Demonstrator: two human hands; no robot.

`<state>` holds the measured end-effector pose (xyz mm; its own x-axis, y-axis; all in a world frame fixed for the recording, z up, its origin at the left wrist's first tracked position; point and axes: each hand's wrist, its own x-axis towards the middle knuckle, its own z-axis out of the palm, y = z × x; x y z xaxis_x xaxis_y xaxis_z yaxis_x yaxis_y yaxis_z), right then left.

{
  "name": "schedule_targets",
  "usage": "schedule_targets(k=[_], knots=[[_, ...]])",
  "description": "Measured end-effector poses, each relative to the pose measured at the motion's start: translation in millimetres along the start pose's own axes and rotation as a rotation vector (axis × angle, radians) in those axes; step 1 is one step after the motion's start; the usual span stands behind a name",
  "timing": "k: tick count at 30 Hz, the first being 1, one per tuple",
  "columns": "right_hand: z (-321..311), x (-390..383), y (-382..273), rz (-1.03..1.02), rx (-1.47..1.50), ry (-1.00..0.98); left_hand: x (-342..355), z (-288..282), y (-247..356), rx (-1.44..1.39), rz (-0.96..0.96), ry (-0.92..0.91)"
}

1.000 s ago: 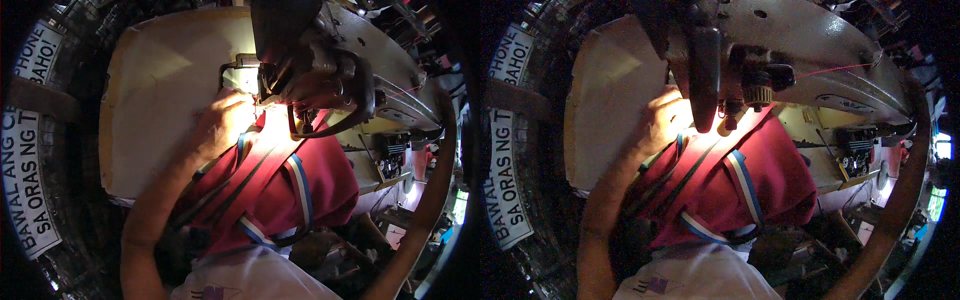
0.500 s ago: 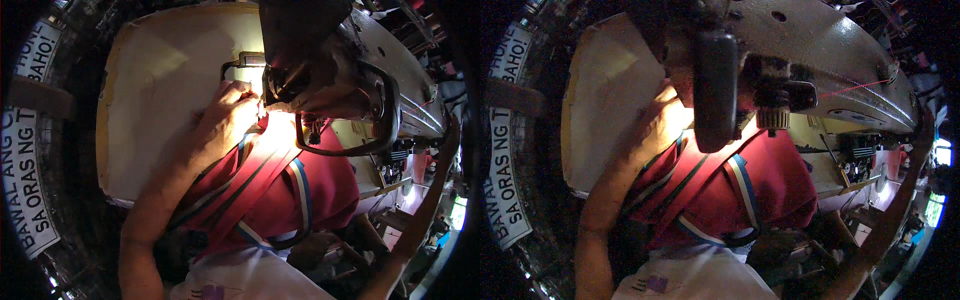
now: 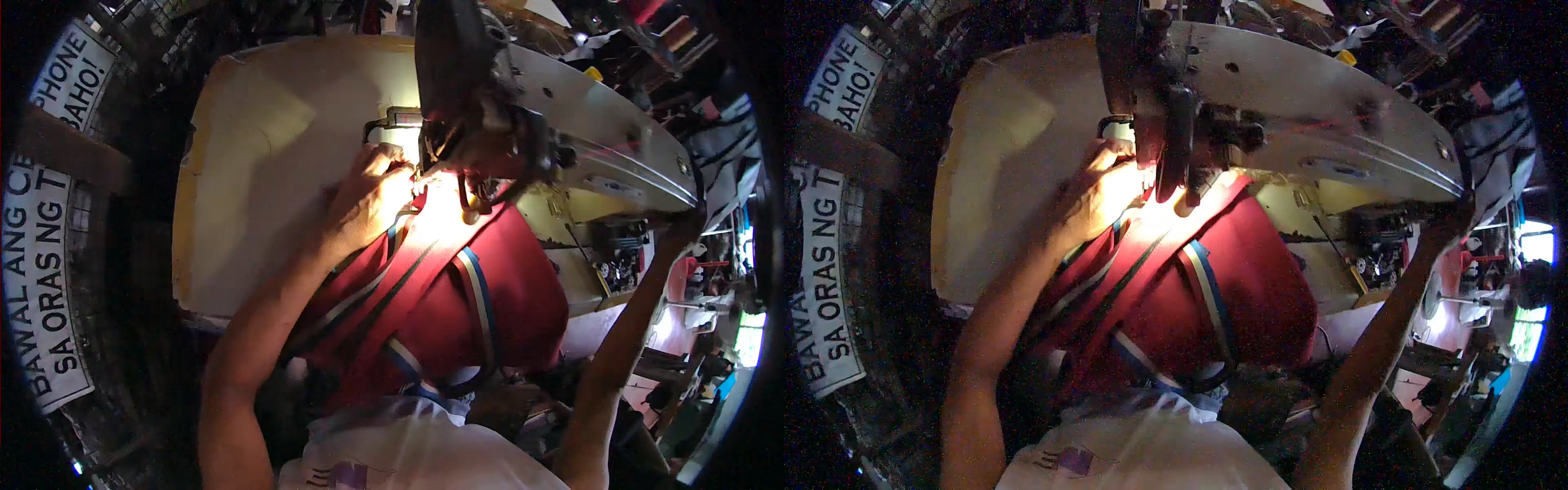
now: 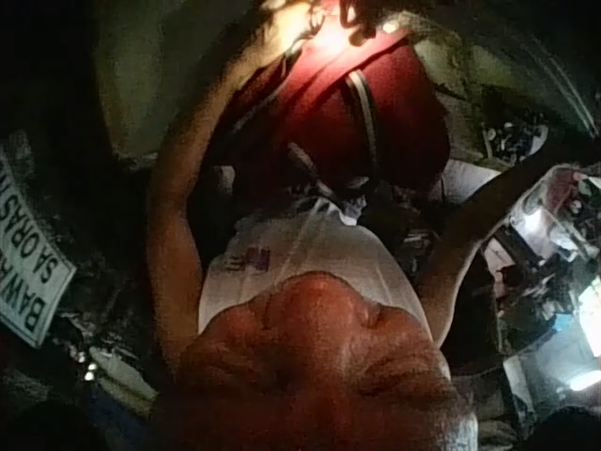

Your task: Sewing a zipper and straps onto a pink bag using an industrial sewing machine, and performing machine maintenance with a screwdriver.

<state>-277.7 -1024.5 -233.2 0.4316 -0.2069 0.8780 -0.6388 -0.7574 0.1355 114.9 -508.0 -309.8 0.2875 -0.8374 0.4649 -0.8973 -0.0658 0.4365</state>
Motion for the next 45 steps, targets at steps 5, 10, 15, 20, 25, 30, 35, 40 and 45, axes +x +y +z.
schedule_targets(k=[5, 10, 15, 20, 25, 30, 35, 40, 45], knots=[[-82, -19, -180, -0.078, -0.257, 0.102, -3, 0, 2, 0.040, 0.105, 0.015], [-55, -27, -368, -0.150, 0.787, -0.427, -5, -5, 7, 0.058, 0.036, 0.006], [0, -7, -413, -0.162, 1.170, -0.840, -6, 4, -7, 0.142, 0.023, 0.026], [-31, -25, -420, -0.275, 1.011, -0.750, 12, 1, -33, 0.054, 0.109, -0.094], [-82, -28, -463, -0.050, 0.693, -0.916, 54, 17, -57, 0.098, 0.333, 0.067], [-111, -27, -495, 0.119, 0.924, -1.001, 62, 11, -57, 0.138, -0.042, -0.156], [-83, -22, -401, -0.418, 0.819, -0.635, -23, -88, 42, 0.059, -0.303, -0.158], [6, -23, -385, -0.150, 1.014, -0.811, -136, -81, 147, 0.197, -0.486, -0.056], [44, -20, -401, -0.304, 1.209, -1.035, -167, -30, 146, 0.356, -0.660, 0.045]])
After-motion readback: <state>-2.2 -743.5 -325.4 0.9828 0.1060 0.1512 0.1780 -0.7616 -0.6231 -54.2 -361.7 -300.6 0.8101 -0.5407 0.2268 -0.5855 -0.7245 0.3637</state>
